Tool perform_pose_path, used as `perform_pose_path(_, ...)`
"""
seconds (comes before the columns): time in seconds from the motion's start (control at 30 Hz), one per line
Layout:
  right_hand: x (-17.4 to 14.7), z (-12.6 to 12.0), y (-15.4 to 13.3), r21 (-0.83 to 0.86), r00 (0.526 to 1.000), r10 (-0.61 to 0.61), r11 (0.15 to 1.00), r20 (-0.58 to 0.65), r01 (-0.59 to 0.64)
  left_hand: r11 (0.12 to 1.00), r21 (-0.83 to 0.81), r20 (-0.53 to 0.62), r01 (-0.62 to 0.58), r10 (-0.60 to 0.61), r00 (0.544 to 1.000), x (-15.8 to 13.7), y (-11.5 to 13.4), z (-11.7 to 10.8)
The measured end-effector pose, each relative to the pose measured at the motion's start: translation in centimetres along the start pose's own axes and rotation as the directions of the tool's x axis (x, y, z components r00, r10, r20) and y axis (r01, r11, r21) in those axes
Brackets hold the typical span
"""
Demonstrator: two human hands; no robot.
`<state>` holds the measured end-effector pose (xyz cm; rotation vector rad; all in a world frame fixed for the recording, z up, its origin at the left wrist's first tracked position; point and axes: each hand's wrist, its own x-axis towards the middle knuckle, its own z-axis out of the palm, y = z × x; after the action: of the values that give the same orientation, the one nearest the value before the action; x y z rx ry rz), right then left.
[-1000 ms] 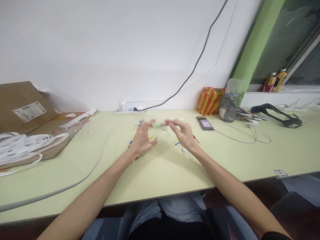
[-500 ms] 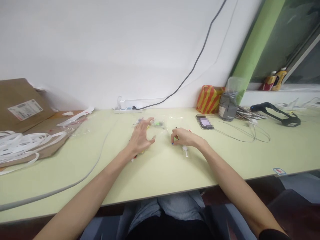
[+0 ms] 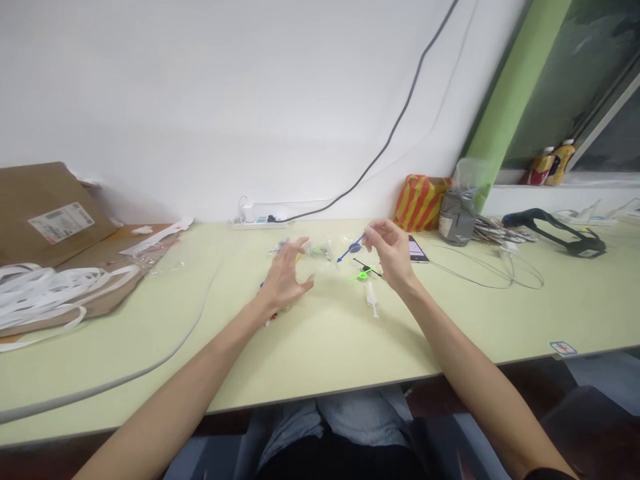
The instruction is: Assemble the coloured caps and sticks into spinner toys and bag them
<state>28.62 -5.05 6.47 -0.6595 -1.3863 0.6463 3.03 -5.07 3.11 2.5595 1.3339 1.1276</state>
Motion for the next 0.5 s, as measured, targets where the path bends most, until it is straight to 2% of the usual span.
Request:
perform_pose_path(0.1,-0.4,0.7,-0.2,0.054,0.999,0.036,0.998,0.007,-0.037,1.000,-0.004,-0.005,-0.022,0.022,1.000,0.0,0.0,0.1)
perform_pose_path(0.2,-1.4,2.0,-0.8,0.026,0.987,0.064,0.997,0.148,-0.069,0.999,-0.019,-0.006,-0.034,0.034,0.999,0.0,0.2,0.2)
perform_pose_path(0.37,-3.1,4.1,-1.8,-0.180,0.922,0.097,0.983,0.375,-0.031,0.996,-0.049,-0.005,-0.068,0.068,0.998,-0.1,0.6,0.4)
perform_pose_path(0.43,-3.1,4.2,-1.9,-0.205,0.927,0.069,0.979,0.368,0.008,0.996,-0.054,-0.012,-0.073,0.073,0.997,-0.1,0.7,0.5)
perform_pose_path(0.5,-2.5,3.5,-1.5,-0.234,0.964,0.019,0.971,0.266,0.046,0.996,-0.059,-0.022,-0.070,0.069,0.997,0.0,0.7,0.5)
